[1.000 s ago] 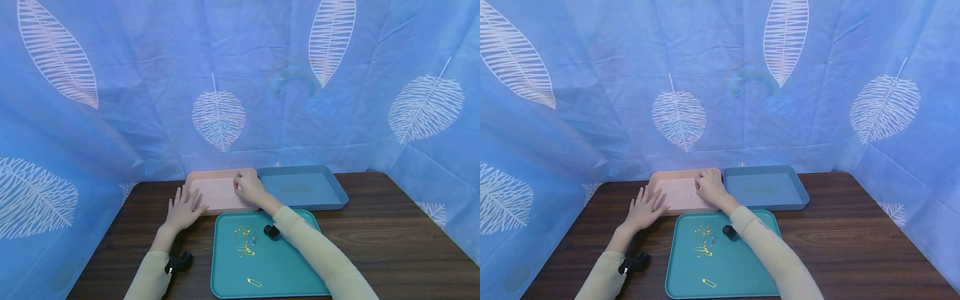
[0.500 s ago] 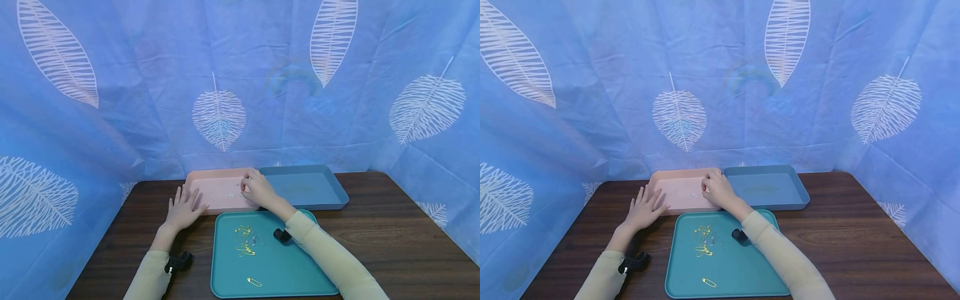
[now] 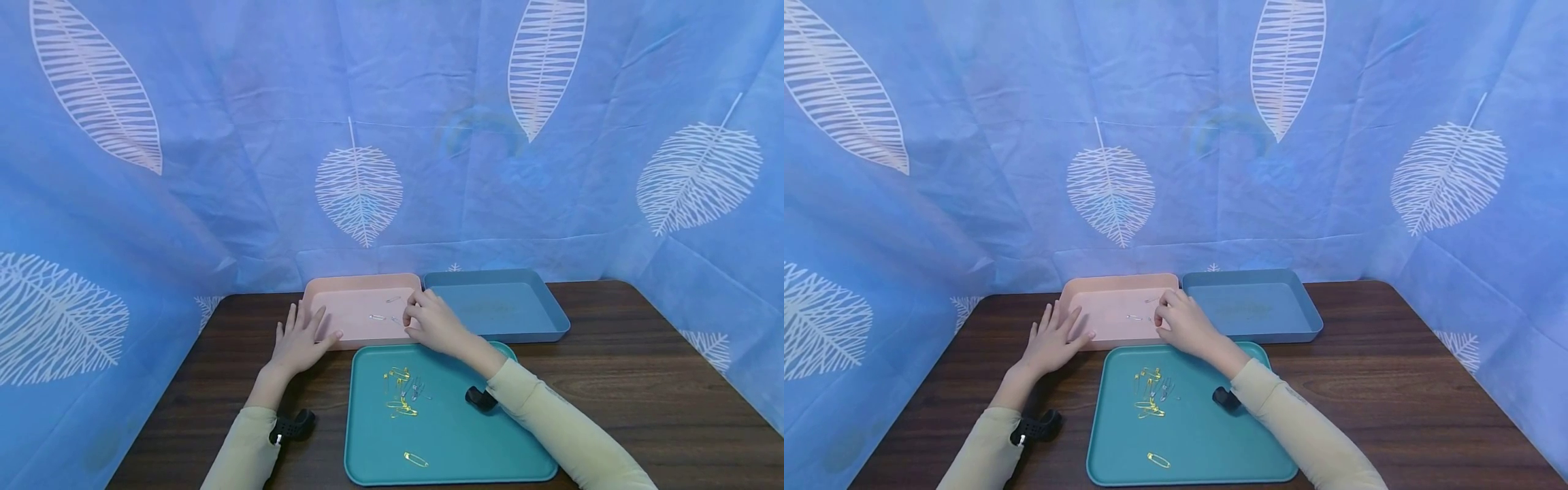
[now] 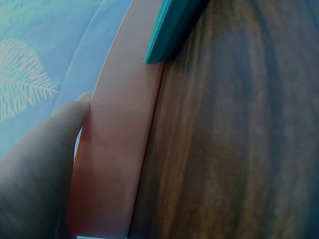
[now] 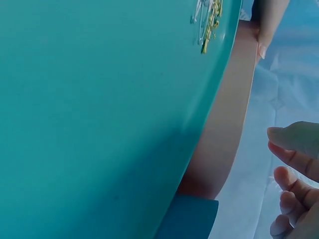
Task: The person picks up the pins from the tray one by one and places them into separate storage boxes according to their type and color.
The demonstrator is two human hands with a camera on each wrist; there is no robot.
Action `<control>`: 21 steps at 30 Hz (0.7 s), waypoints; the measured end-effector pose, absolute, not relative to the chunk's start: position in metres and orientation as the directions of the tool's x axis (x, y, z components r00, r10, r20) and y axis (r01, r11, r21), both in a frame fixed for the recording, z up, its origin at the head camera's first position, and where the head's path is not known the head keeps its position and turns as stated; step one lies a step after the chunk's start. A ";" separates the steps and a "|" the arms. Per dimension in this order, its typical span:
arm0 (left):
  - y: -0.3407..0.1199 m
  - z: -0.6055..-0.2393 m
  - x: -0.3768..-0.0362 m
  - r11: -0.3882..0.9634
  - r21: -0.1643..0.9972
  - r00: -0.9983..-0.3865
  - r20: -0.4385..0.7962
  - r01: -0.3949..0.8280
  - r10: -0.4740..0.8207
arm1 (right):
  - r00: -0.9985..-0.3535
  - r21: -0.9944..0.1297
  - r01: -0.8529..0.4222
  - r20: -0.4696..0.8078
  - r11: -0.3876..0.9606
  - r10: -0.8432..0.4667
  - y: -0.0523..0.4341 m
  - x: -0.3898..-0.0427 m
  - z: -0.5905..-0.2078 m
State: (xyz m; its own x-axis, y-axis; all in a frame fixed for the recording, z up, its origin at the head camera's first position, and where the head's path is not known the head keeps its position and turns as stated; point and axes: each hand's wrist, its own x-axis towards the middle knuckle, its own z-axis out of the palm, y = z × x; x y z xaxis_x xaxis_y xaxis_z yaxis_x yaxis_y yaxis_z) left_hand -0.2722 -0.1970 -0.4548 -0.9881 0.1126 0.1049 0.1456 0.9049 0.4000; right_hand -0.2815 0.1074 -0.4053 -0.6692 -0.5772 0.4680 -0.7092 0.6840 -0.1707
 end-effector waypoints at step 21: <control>-0.197 -0.453 -0.272 0.909 0.393 -0.989 0.091 0.141 0.114 | -0.574 -0.146 -0.818 0.265 0.556 -0.775 0.132 -0.257 -0.411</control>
State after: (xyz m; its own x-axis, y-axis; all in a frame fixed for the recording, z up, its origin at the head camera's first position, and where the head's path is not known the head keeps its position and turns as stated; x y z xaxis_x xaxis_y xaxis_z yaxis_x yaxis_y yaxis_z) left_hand -0.2722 -0.1966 -0.4534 -0.9893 0.1140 0.0907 0.1408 0.9087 0.3931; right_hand -0.2570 0.1319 -0.4106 -0.5742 -0.7747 0.2647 -0.8180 0.5564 -0.1459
